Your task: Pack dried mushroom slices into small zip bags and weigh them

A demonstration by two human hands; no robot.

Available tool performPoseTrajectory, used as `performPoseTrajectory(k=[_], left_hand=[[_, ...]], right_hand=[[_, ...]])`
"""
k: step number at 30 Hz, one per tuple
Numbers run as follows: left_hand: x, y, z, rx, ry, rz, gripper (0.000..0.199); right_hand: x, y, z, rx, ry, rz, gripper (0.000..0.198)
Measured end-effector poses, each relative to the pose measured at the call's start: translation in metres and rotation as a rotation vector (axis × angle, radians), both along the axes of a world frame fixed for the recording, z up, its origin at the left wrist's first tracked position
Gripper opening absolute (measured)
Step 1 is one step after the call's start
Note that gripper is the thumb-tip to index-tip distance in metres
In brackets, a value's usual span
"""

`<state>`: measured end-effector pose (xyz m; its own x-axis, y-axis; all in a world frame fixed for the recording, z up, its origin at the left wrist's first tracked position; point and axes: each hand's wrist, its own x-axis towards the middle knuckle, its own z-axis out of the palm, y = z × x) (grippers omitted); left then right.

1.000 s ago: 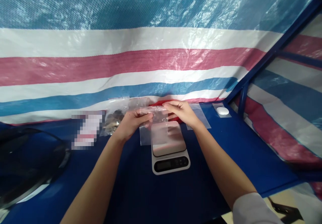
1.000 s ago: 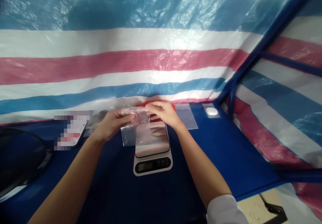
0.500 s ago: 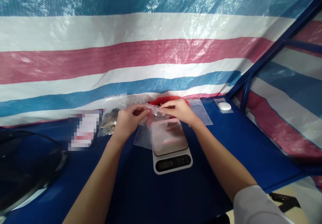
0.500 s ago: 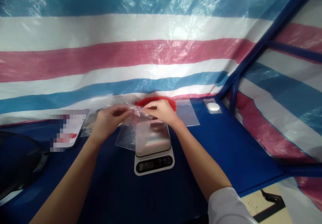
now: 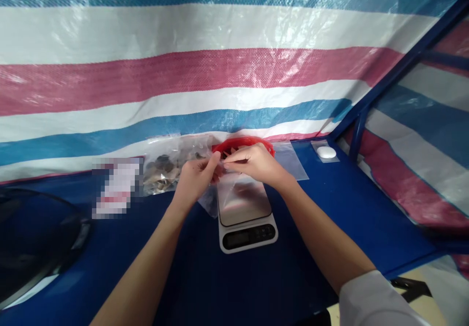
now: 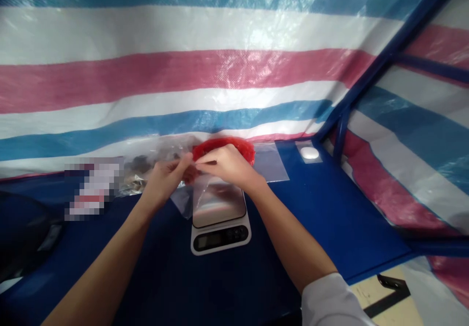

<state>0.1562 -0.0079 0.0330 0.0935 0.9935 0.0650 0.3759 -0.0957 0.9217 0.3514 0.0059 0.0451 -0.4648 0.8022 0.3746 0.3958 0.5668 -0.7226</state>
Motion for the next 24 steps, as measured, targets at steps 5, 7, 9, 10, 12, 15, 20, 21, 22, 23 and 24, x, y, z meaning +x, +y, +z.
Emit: performPoseTrajectory(k=[5, 7, 9, 10, 12, 15, 20, 21, 22, 23, 24], left_hand=[[0.0010, 0.0036, -0.0011, -0.100, -0.213, -0.027, 0.045], [0.0020, 0.0031, 0.0000, -0.113, -0.252, -0.050, 0.041], [0.0028, 0.0021, 0.0009, -0.116, -0.269, -0.075, 0.039], [0.0031, 0.0016, 0.0013, -0.116, -0.272, -0.084, 0.038], [0.0033, 0.0010, 0.0016, -0.114, -0.266, -0.095, 0.037], [0.0029, 0.0012, 0.0016, -0.095, -0.241, -0.087, 0.033], [0.0027, 0.0021, 0.0017, -0.067, -0.238, -0.014, 0.028], [0.0028, 0.0020, 0.0018, -0.067, -0.242, -0.002, 0.026], [0.0028, 0.0019, 0.0018, -0.071, -0.244, 0.008, 0.025], [0.0027, 0.0019, 0.0018, -0.078, -0.245, 0.013, 0.024], [0.0024, 0.0018, 0.0017, -0.085, -0.245, 0.013, 0.024]], right_hand=[[-0.0003, -0.0022, 0.0047, -0.046, 0.014, 0.038, 0.019], [0.0016, -0.0014, 0.0040, -0.141, 0.055, 0.041, 0.023], [0.0043, 0.0000, 0.0028, -0.230, 0.073, 0.054, 0.031], [0.0056, 0.0007, 0.0021, -0.261, 0.066, 0.062, 0.033], [0.0074, 0.0021, 0.0006, -0.279, 0.029, 0.071, 0.034], [0.0075, 0.0035, -0.0014, -0.222, -0.036, 0.038, 0.029], [0.0033, 0.0020, -0.0002, -0.112, -0.124, -0.034, 0.019], [0.0027, 0.0013, 0.0006, -0.109, -0.131, -0.040, 0.018], [0.0022, 0.0007, 0.0011, -0.115, -0.132, -0.043, 0.018], [0.0019, 0.0002, 0.0013, -0.129, -0.129, -0.043, 0.019], [0.0019, -0.0001, 0.0011, -0.145, -0.123, -0.041, 0.020]])
